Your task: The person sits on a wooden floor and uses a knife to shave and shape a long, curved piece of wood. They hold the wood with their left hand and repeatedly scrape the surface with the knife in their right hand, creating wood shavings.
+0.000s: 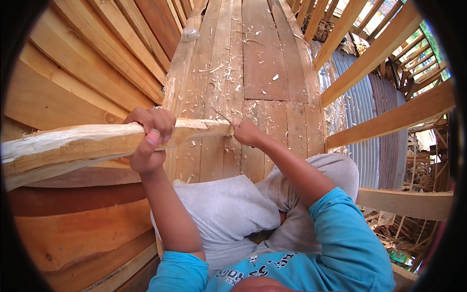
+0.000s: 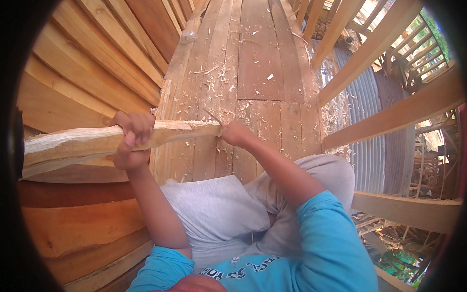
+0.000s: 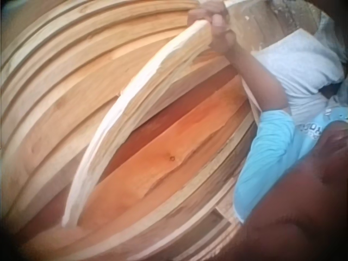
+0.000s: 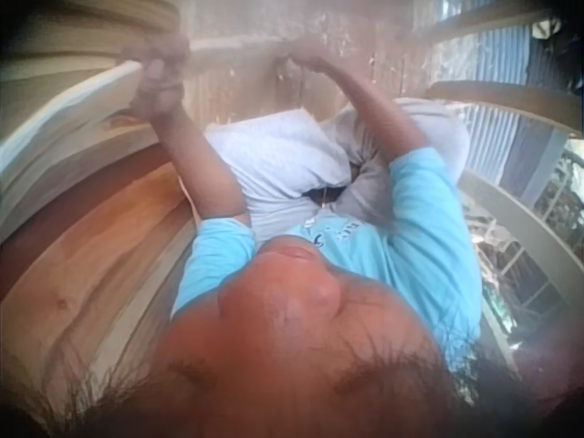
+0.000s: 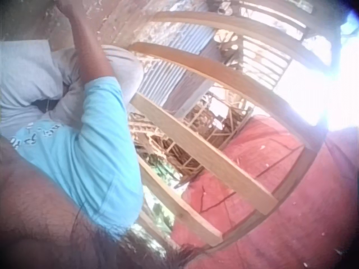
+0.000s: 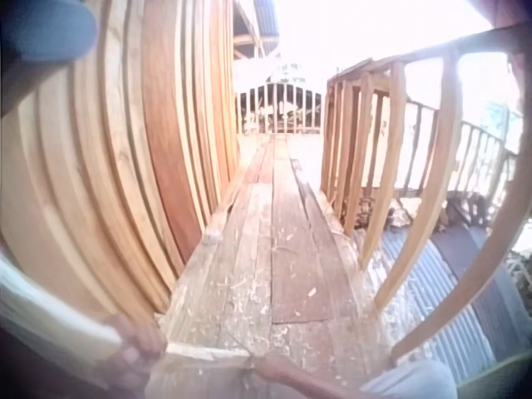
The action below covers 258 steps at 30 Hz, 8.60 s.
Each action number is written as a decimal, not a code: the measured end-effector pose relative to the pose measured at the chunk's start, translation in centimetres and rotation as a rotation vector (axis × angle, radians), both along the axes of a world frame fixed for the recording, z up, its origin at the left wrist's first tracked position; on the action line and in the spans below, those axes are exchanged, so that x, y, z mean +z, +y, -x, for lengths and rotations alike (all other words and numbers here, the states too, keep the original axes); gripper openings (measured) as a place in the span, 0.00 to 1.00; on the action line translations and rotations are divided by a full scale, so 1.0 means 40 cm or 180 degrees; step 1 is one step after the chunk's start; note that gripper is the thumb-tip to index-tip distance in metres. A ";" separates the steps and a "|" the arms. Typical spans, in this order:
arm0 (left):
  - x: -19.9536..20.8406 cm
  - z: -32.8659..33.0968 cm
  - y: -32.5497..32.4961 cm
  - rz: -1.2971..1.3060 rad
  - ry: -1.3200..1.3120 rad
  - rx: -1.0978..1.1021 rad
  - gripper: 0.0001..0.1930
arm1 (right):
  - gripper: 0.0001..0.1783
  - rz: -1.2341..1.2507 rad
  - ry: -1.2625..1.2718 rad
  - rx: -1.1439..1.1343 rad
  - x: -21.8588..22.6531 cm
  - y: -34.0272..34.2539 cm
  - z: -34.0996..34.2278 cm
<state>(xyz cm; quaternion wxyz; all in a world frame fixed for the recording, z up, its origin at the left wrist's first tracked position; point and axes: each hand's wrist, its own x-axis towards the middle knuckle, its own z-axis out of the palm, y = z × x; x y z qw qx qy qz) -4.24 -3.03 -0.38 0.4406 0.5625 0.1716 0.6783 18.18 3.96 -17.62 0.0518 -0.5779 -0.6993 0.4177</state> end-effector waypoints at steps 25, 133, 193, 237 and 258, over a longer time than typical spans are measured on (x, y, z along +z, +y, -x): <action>-0.006 -0.001 0.012 0.0124 -0.0180 0.0404 0.10 | 0.31 -0.0652 0.0194 -0.0378 0.123 -0.034 0.058; 0.005 0.006 -0.005 0.0237 0.0078 0.0378 0.11 | 0.33 0.1040 0.0602 -0.0788 0.044 0.044 0.014; 0.000 -0.008 0.010 0.0058 0.0051 0.0095 0.10 | 0.40 -0.0313 -0.0120 -0.1174 -0.121 0.062 -0.069; -0.016 -0.035 0.032 0.0145 -0.0069 0.1152 0.12 | 0.29 0.0757 0.0576 -0.1011 0.063 -0.014 0.029; 0.016 -0.159 0.019 0.0413 -0.0780 0.2883 0.10 | 0.25 -0.0226 0.0282 -0.0307 0.115 -0.050 0.067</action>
